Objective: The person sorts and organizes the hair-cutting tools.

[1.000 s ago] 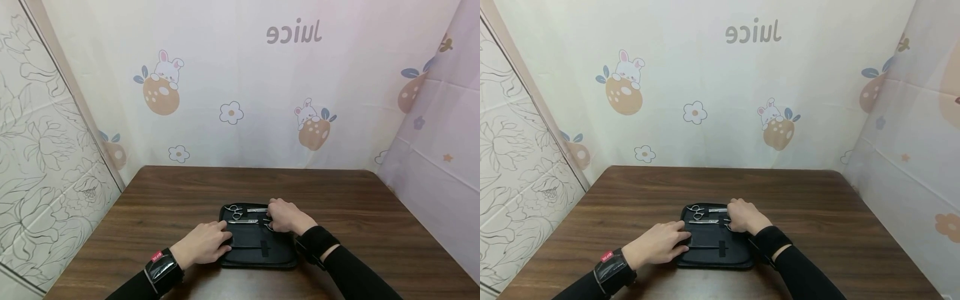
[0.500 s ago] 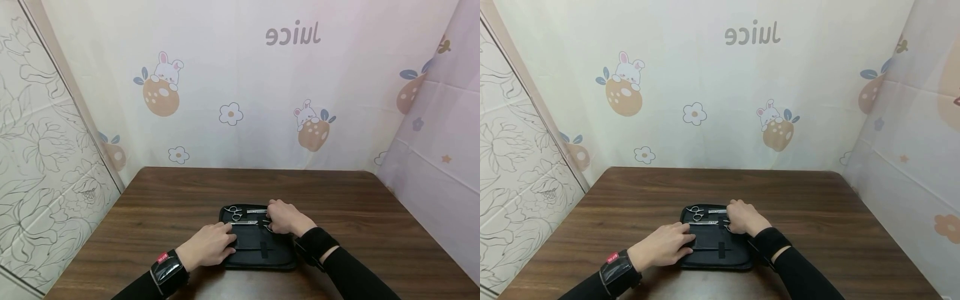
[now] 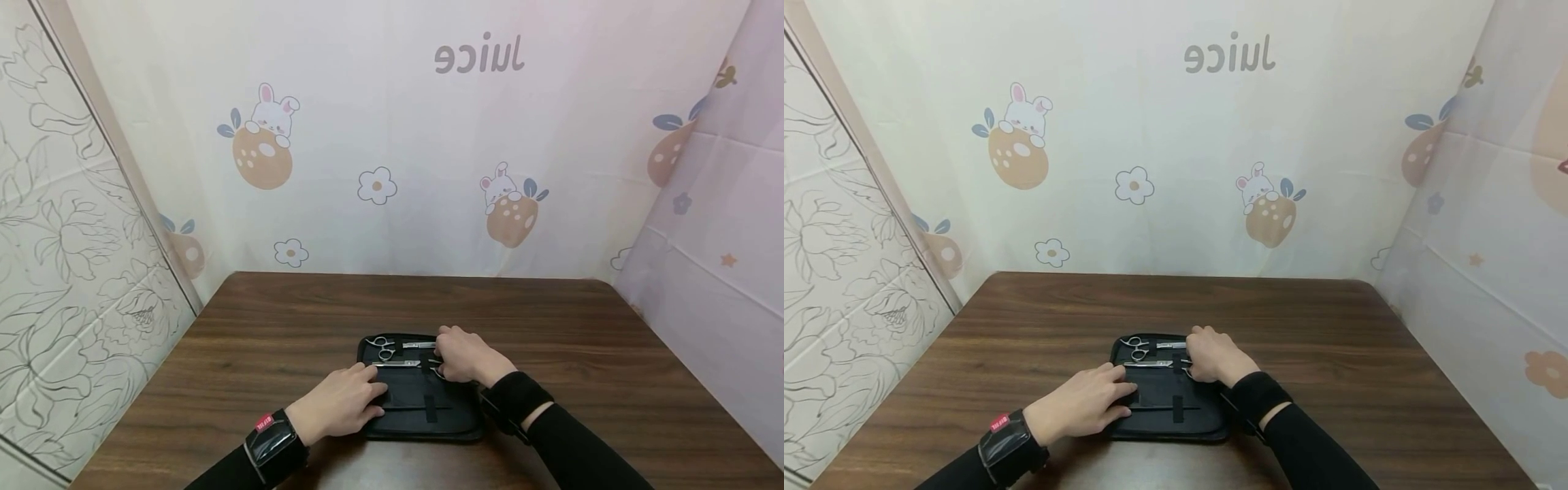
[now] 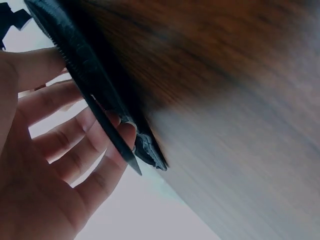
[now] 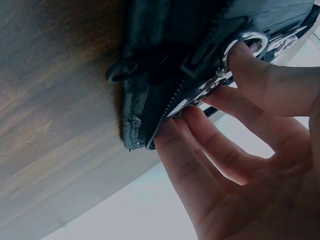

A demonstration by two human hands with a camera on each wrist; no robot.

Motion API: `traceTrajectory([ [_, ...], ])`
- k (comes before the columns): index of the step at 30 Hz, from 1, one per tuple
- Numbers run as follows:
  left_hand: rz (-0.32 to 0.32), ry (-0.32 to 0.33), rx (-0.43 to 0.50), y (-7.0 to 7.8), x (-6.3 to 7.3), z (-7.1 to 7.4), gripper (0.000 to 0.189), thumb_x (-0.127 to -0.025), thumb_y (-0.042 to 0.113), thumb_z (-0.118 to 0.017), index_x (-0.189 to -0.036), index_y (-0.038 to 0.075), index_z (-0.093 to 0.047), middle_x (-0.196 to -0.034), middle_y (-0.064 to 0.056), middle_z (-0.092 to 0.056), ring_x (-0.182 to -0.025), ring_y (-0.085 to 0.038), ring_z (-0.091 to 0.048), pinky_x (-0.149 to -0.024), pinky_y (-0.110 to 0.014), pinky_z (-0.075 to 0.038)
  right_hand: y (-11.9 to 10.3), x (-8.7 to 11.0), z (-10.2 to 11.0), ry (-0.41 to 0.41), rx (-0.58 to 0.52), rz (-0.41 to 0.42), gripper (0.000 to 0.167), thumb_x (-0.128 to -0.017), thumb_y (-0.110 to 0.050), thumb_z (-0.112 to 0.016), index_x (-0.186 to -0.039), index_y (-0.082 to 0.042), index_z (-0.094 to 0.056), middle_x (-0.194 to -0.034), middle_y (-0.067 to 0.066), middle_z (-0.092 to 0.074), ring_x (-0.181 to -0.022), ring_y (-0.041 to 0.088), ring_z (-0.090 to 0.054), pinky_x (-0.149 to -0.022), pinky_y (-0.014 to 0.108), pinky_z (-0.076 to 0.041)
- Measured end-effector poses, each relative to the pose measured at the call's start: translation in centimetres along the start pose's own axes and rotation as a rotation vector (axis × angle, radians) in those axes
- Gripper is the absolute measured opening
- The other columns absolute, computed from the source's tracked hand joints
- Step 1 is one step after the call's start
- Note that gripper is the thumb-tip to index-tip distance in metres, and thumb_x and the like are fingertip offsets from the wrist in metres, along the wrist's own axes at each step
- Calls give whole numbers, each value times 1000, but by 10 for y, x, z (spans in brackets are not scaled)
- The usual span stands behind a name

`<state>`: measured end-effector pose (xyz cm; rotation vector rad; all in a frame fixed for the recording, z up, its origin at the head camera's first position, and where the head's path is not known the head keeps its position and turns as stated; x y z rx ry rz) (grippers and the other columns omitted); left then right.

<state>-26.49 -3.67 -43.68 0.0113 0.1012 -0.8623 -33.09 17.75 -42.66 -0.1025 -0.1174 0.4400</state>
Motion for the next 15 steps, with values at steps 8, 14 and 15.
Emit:
traceTrajectory([
  [8, 51, -51, 88, -10, 9, 2, 26, -94, 33, -72, -112, 14, -72, -97, 7, -53, -85, -10, -48, -73, -31, -49, 0, 2, 0, 10, -19, -4, 15, -86, -9, -80, -100, -3, -76, -99, 6, -57, -89, 25, -53, -71, 43, -49],
  [14, 39, -46, 107, -13, 12, 5, 21, -93, 29, -73, -109, 14, -73, -96, 8, -53, -83, -10, -49, -71, -31, -48, -2, 3, 0, 16, -16, -9, 15, -86, -8, -80, -100, -3, -76, -98, 6, -57, -89, 25, -52, -70, 42, -49],
  [15, 38, -44, 106, -13, 12, 6, 20, -93, 28, -73, -108, 14, -73, -95, 8, -53, -82, -10, -49, -71, -30, -48, -2, 3, 0, 17, -12, -10, 15, -86, -9, -80, -100, -4, -76, -98, 6, -57, -89, 24, -52, -71, 42, -49],
])
Point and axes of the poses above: each hand's wrist, its own x-axis away from the middle knuckle, its own z-axis out of the back of the hand, y = z × x, the point moved 4 cm from there along -x, towards the middle knuckle
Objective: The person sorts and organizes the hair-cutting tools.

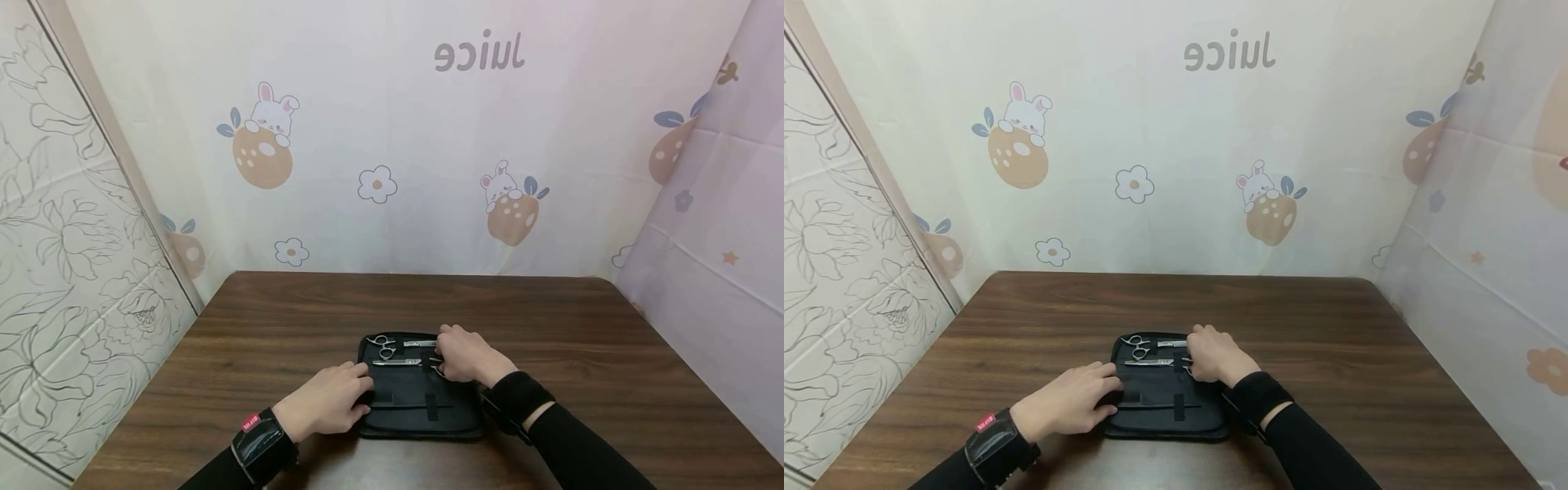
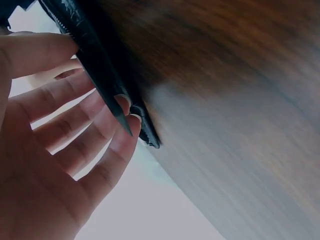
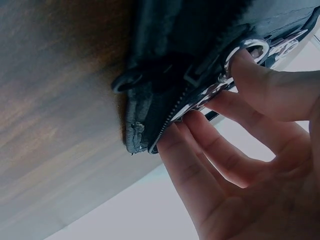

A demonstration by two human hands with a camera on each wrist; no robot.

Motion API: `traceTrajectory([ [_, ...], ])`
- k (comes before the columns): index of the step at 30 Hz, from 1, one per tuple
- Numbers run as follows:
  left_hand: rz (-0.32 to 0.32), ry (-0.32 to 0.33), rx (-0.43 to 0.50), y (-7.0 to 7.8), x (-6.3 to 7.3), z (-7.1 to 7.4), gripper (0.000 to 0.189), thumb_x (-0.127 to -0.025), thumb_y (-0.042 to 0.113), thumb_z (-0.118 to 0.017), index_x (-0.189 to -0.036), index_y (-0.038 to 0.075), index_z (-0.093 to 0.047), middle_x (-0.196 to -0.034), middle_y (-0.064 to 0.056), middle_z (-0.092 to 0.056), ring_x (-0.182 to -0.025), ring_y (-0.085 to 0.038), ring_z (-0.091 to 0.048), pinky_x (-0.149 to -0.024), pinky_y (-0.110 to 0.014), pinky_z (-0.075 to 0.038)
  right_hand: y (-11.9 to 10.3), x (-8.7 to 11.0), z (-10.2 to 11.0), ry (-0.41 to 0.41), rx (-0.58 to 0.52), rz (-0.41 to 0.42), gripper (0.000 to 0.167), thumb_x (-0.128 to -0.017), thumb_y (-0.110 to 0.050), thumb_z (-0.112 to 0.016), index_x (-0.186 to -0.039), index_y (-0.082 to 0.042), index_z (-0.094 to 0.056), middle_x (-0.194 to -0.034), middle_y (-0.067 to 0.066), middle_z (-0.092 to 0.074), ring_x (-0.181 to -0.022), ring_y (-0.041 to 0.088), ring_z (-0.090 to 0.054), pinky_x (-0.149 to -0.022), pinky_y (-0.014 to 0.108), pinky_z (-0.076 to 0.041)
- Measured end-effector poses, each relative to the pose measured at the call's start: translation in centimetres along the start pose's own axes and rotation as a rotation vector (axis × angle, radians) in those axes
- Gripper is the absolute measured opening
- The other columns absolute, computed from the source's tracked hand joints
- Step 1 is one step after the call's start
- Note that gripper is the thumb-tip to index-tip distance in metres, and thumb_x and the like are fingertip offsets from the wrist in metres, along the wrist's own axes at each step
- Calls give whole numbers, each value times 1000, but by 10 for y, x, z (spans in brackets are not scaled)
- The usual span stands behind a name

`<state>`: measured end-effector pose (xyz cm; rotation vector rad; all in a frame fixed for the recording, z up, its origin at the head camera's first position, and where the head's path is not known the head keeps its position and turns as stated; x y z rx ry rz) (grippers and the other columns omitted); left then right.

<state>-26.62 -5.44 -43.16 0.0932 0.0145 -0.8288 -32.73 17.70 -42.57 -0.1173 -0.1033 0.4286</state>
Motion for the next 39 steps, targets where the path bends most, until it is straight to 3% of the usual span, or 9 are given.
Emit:
traceTrajectory([
  [6, -16, 15, -20, 2, 0, 2, 17, -92, 27, -75, -104, 15, -74, -92, 8, -52, -80, -10, -48, -67, -29, -47, -1, 0, 0, 2, 4, 20, 6, -87, -8, -79, -91, -7, -74, -96, 6, -55, -87, 26, -51, -69, 42, -46],
  [10, -19, 16, -28, 3, -2, 1, 16, -92, 27, -75, -103, 15, -74, -90, 9, -51, -77, -9, -45, -65, -27, -45, -1, 1, 2, 11, 8, 39, 9, -87, -7, -79, -84, -9, -71, -94, 6, -54, -85, 26, -51, -68, 43, -45],
  [20, -43, 55, -103, 9, -7, 0, 14, -90, 29, -77, -98, 17, -75, -87, 9, -53, -79, -10, -47, -68, -28, -48, -1, 0, 1, 11, 18, 44, 5, -87, -8, -79, -89, -6, -74, -95, 7, -54, -86, 27, -52, -69, 43, -47],
  [39, -80, 67, -126, 16, -15, -1, 16, -92, 32, -75, -98, 18, -76, -85, 9, -51, -78, -9, -45, -66, -25, -45, -1, 0, 0, 13, 34, 37, 4, -88, -9, -79, -90, -7, -75, -93, 5, -53, -85, 25, -51, -67, 41, -47],
])
Point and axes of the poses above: each hand's wrist, its own x-axis away from the middle knuckle, its own z-axis out of the back of the hand, y = z × x, the point moved 4 cm from there along -x, towards the middle knuckle
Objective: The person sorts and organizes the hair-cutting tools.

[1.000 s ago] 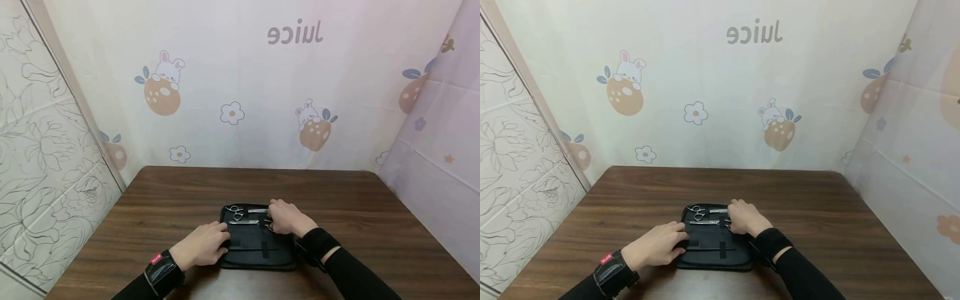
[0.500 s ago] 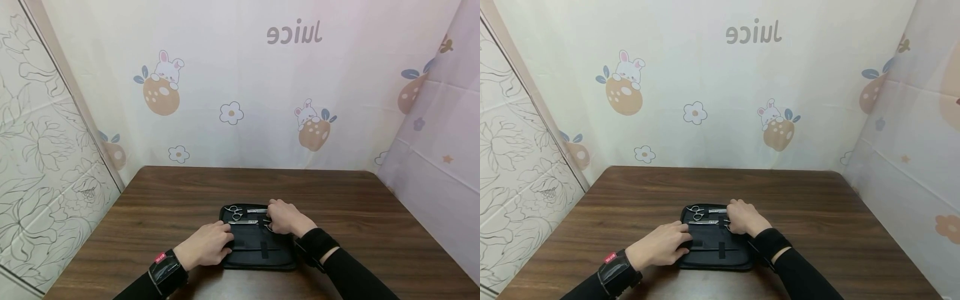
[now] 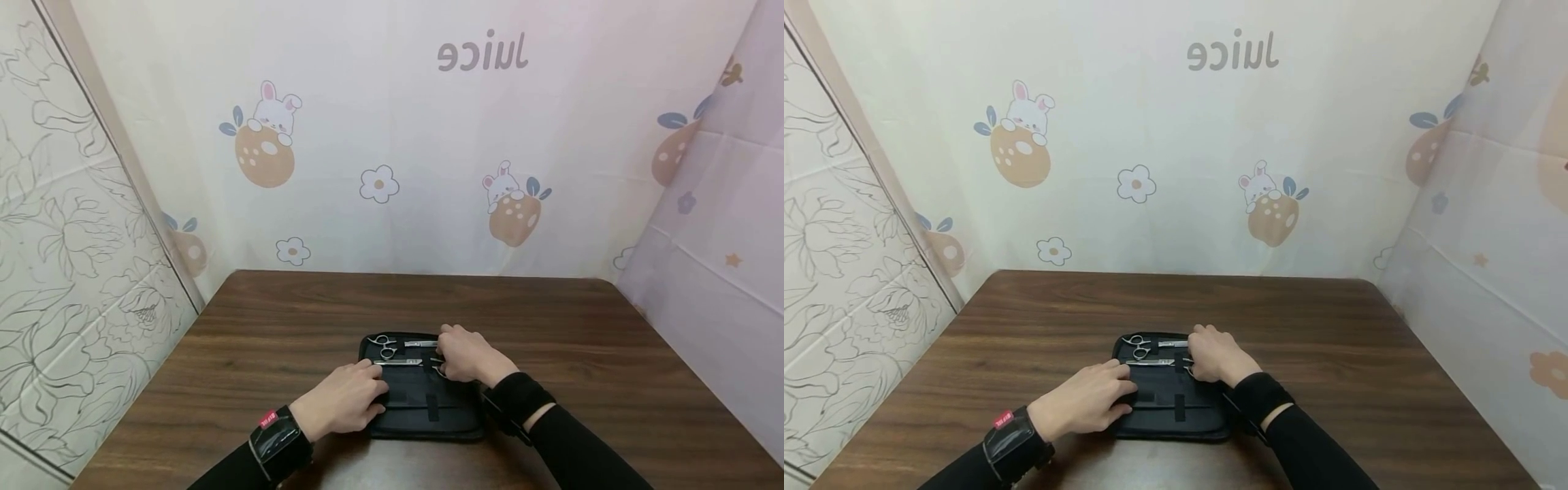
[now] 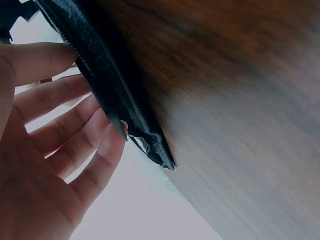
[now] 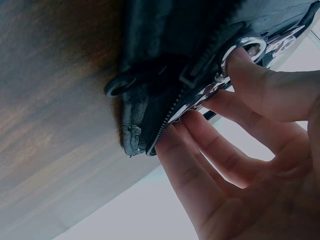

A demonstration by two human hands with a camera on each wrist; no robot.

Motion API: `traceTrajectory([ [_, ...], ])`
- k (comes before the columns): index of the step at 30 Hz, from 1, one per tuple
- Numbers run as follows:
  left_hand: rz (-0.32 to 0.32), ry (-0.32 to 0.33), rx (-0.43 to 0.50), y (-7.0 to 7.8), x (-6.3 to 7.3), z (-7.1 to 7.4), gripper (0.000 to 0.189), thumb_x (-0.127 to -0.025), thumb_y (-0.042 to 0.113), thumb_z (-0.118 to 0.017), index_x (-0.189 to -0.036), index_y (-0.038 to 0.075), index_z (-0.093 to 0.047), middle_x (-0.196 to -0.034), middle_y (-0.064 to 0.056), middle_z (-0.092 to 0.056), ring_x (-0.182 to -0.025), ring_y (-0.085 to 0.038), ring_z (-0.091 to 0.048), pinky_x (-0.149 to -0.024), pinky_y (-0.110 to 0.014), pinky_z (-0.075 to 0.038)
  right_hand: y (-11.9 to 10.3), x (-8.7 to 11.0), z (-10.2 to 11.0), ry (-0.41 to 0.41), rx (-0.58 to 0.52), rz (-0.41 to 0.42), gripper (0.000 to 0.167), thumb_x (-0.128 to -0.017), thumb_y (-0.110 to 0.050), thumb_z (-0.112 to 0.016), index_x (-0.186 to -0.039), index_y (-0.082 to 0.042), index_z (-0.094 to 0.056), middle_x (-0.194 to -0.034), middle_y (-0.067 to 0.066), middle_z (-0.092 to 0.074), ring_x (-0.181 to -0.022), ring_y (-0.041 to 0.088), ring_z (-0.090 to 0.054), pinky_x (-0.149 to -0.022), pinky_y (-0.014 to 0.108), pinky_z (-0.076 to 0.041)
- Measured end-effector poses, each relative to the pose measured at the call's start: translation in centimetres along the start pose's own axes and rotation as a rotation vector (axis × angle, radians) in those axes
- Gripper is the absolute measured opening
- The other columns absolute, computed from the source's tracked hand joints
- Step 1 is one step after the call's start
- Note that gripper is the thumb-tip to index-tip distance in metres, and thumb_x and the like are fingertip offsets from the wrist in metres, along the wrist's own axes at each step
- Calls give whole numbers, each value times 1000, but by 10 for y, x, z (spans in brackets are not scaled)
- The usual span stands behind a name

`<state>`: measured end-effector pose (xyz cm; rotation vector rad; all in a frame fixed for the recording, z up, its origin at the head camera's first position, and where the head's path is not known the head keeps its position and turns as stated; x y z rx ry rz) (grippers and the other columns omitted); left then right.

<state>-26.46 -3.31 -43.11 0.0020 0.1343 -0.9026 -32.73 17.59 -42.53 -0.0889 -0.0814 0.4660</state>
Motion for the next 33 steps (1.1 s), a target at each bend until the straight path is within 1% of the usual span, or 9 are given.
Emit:
traceTrajectory([
  [5, 10, -8, 15, -2, 2, 3, 19, -93, 33, -75, -103, 17, -76, -87, 8, -52, -81, -10, -48, -70, -27, -47, -1, 0, 0, -9, -8, 6, 5, -89, -9, -78, -92, -6, -76, -94, 6, -53, -87, 26, -51, -68, 41, -47],
  [10, 16, -10, 17, -4, 5, 2, 20, -92, 33, -74, -102, 16, -75, -88, 7, -53, -83, -11, -49, -72, -29, -48, 0, 0, 1, -9, -10, -3, 5, -88, -9, -79, -90, -7, -75, -96, 6, -54, -87, 27, -52, -68, 42, -46],
  [14, 24, -15, 15, -6, 8, 1, 19, -90, 29, -75, -102, 15, -73, -92, 7, -56, -84, -11, -50, -73, -30, -49, 0, 0, 0, -9, -13, -5, 5, -88, -9, -79, -90, -7, -75, -97, 5, -54, -89, 27, -52, -68, 41, -46],
  [18, 45, -33, 42, -8, 10, -1, 18, -88, 25, -74, -103, 15, -71, -93, 7, -56, -83, -11, -48, -72, -30, -49, 0, -1, -2, -18, -9, -9, 4, -89, -10, -78, -89, -9, -75, -97, 4, -53, -88, 26, -51, -68, 40, -45],
  [22, 51, -41, 51, -8, 9, -2, 16, -88, 23, -74, -101, 15, -70, -91, 7, -54, -82, -11, -47, -71, -29, -48, 1, -1, -2, -16, -6, -12, 4, -89, -11, -79, -90, -9, -75, -98, 3, -53, -88, 25, -51, -68, 40, -45],
  [29, 49, -34, 41, -6, 7, -3, 16, -88, 23, -74, -100, 14, -70, -93, 7, -56, -84, -12, -50, -73, -31, -50, 1, 1, -2, -8, -14, -11, 5, -89, -10, -79, -92, -7, -76, -97, 4, -52, -87, 25, -51, -68, 40, -45],
  [33, 54, -42, 41, -5, 7, -2, 16, -88, 23, -74, -101, 14, -70, -94, 7, -56, -86, -12, -50, -74, -31, -50, 0, 3, 0, -3, -19, -8, 7, -88, -9, -79, -93, -5, -76, -97, 5, -53, -88, 27, -51, -68, 41, -46],
])
Point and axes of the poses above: each hand's wrist, its own x-axis away from the middle knuckle, its own z-axis out of the back of the hand, y = z × x, the point moved 4 cm from there along -x, towards the middle knuckle
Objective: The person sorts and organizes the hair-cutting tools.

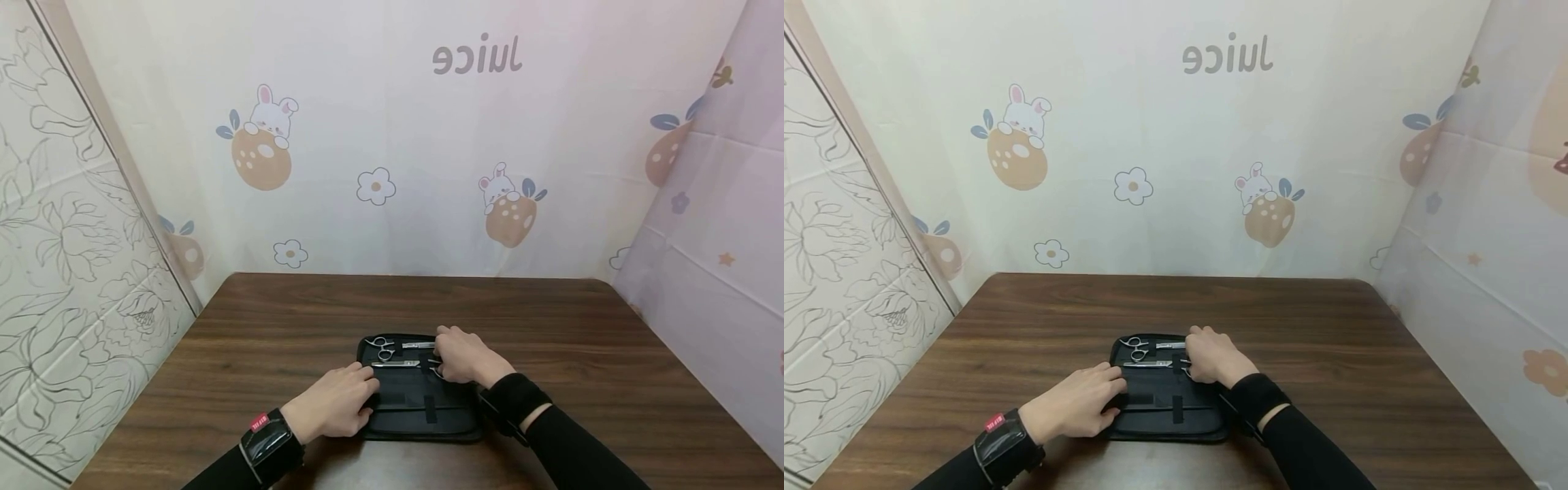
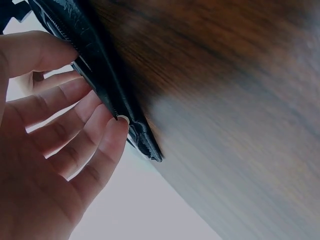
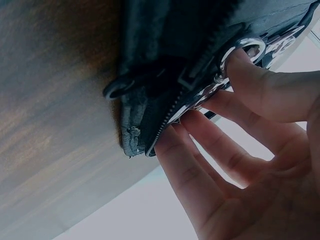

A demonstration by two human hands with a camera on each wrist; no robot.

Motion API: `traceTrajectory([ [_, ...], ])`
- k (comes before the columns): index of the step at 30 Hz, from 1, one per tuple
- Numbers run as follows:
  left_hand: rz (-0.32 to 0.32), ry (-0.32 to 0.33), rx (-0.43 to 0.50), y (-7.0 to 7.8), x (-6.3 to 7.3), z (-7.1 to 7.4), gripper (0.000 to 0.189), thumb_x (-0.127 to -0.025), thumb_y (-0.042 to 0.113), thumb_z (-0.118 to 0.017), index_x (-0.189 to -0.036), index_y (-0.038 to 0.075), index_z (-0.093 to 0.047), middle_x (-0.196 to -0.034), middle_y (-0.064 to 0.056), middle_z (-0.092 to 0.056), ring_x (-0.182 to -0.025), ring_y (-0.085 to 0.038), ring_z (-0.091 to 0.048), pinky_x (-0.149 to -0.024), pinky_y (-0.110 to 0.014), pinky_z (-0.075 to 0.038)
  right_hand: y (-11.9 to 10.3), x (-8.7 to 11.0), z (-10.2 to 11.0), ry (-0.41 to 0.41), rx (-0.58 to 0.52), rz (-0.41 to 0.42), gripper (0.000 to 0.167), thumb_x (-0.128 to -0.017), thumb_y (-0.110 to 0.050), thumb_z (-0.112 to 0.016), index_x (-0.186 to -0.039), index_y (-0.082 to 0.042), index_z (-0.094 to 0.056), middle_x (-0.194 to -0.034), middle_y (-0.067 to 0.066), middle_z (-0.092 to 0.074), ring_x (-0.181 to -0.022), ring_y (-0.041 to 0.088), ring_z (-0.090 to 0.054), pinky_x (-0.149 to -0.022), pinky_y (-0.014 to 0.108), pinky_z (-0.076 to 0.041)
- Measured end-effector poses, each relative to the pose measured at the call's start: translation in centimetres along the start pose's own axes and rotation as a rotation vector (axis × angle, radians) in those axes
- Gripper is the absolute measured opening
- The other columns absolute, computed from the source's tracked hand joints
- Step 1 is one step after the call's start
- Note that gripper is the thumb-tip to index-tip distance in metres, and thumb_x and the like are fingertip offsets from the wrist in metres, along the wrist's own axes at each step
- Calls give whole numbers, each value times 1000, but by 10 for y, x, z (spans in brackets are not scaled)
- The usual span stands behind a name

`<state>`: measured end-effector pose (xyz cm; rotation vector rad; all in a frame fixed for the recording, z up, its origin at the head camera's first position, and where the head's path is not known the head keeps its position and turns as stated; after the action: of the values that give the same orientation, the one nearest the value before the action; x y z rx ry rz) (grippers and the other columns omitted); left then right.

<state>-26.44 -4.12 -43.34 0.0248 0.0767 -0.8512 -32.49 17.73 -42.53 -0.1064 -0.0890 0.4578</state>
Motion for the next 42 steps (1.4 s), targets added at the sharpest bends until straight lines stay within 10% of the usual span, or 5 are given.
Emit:
traceTrajectory([
  [42, -39, 10, -49, 8, -6, 2, 14, -89, 25, -75, -99, 16, -70, -89, 7, -54, -82, -10, -52, -71, -30, -51, 3, -2, 2, -26, -4, 5, 12, -89, -12, -79, -99, -6, -78, -97, 3, -53, -90, 26, -53, -70, 41, -47],
])
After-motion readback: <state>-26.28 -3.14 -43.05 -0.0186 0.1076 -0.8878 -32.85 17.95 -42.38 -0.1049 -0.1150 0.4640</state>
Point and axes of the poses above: each hand's wrist, its own x-axis away from the middle knuckle, its own z-axis out of the back of the hand, y = z × x, the point moved 4 cm from there along -x, towards the middle knuckle
